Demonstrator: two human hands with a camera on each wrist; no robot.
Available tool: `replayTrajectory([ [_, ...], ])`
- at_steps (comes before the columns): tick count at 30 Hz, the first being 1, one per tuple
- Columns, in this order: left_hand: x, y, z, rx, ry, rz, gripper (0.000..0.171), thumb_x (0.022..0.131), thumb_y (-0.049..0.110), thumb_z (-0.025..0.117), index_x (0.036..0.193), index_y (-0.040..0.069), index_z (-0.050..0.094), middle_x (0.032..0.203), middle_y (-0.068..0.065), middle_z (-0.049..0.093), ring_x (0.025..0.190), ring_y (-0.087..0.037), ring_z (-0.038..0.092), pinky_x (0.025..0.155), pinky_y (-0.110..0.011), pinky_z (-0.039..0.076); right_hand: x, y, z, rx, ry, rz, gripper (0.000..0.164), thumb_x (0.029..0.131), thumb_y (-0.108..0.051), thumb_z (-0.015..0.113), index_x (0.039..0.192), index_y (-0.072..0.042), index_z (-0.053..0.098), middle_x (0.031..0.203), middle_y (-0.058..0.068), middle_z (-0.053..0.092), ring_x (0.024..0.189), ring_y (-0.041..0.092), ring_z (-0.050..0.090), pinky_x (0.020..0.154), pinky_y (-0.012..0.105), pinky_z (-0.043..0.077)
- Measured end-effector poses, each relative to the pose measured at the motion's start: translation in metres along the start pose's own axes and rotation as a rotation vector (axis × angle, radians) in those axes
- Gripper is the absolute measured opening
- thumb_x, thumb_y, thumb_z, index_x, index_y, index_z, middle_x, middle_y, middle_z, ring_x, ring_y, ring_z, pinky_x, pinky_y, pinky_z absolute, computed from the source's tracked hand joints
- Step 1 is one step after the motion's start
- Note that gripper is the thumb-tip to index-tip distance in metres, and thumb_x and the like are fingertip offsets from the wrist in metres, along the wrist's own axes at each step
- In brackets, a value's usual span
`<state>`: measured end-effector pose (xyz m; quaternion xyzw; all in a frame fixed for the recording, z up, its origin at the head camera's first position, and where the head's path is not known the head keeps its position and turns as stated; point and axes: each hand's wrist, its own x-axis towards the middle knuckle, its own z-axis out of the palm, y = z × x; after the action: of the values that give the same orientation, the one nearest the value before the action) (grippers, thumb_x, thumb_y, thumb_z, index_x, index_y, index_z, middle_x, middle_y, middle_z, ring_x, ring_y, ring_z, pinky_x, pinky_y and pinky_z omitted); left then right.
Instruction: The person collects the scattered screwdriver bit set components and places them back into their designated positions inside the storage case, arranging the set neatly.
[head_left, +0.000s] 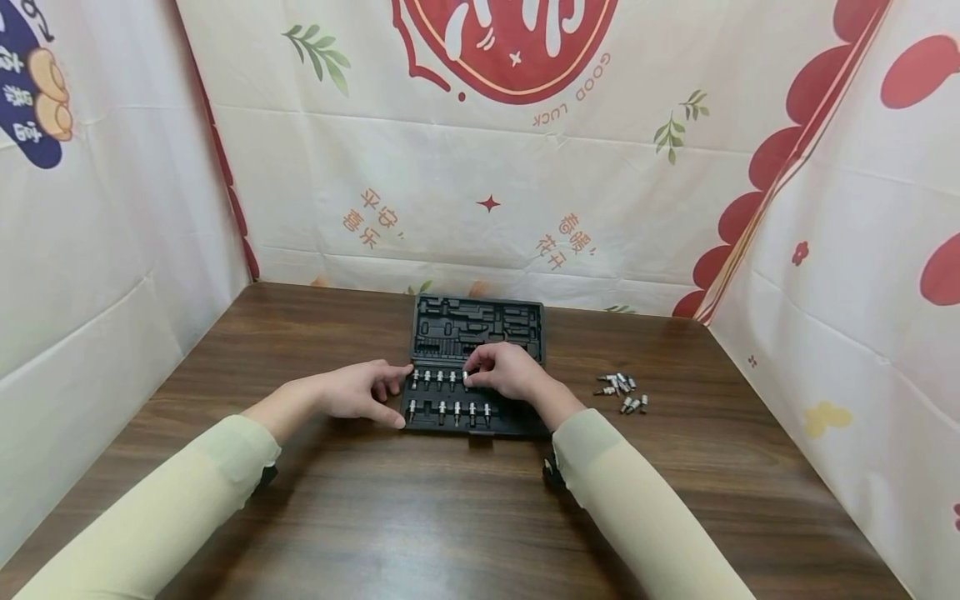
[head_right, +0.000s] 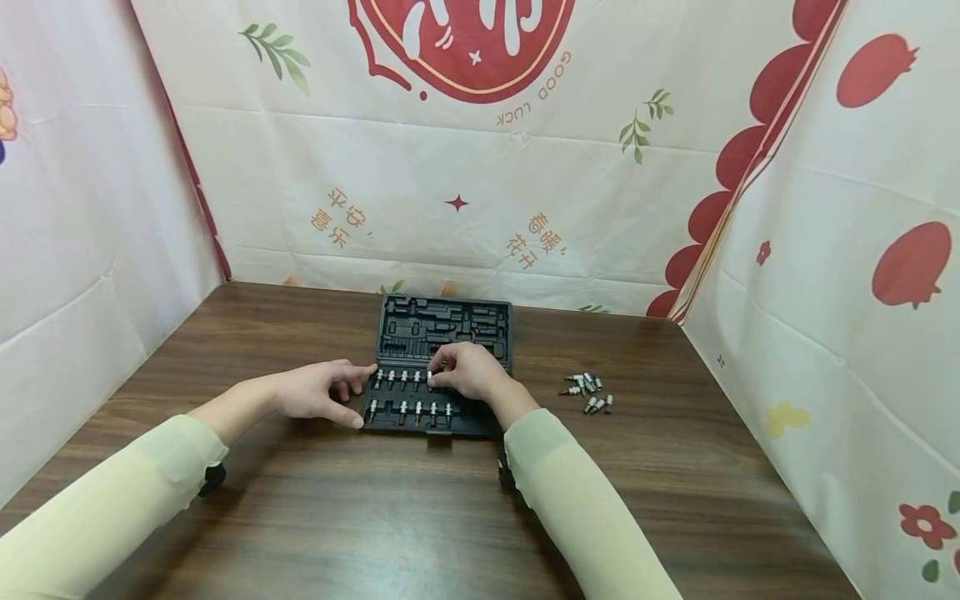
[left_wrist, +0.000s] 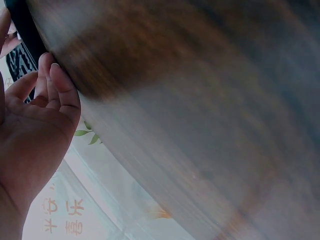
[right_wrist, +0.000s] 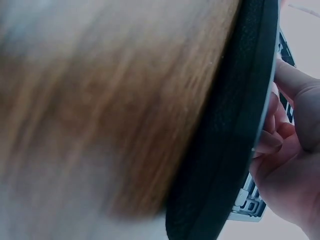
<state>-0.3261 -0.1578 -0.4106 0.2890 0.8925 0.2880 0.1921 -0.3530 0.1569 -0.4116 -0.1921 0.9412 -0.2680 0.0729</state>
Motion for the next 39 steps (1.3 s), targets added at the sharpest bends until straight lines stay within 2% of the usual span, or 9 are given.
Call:
replayTrajectory([
  [10, 0.0001, 0.0002, 0.0001, 0.004, -0.005, -0.007, 0.099, 0.094, 0.042, 0.088, 0.171, 0.005, 0.038, 0.133, -0.010, 0.063, 0.116, -0.022, 0.060, 0.103, -0.043, 0.050, 0.0007, 0.0009, -0.0013, -0.005, -0.009, -0.008, 0.012, 0.101, -0.030, 0.082, 0.111, -0.022, 0.081, 0.094, -0.001, 0.069, 0.084, 0.016, 0.058, 0.083, 0.036, 0.049],
  [20, -0.0002, -0.0013, 0.0007, 0.007, -0.003, 0.014, 0.100, 0.094, 0.042, 0.088, 0.171, 0.004, 0.037, 0.132, -0.010, 0.063, 0.115, -0.022, 0.060, 0.102, -0.042, 0.050, 0.0011, -0.0010, -0.0023, -0.011, -0.008, 0.002, 0.011, 0.102, -0.030, 0.082, 0.107, -0.021, 0.078, 0.093, -0.001, 0.069, 0.082, 0.016, 0.059, 0.080, 0.034, 0.048],
  [39, -0.0010, 0.0009, 0.0002, 0.019, 0.000, 0.002, 0.100, 0.093, 0.043, 0.088, 0.171, 0.004, 0.038, 0.131, -0.009, 0.063, 0.114, -0.021, 0.060, 0.103, -0.041, 0.050, 0.0025, 0.0009, -0.0018, 0.006, -0.034, 0.006, 0.009, 0.103, -0.028, 0.079, 0.110, -0.023, 0.077, 0.091, 0.000, 0.068, 0.080, 0.016, 0.058, 0.076, 0.033, 0.048],
])
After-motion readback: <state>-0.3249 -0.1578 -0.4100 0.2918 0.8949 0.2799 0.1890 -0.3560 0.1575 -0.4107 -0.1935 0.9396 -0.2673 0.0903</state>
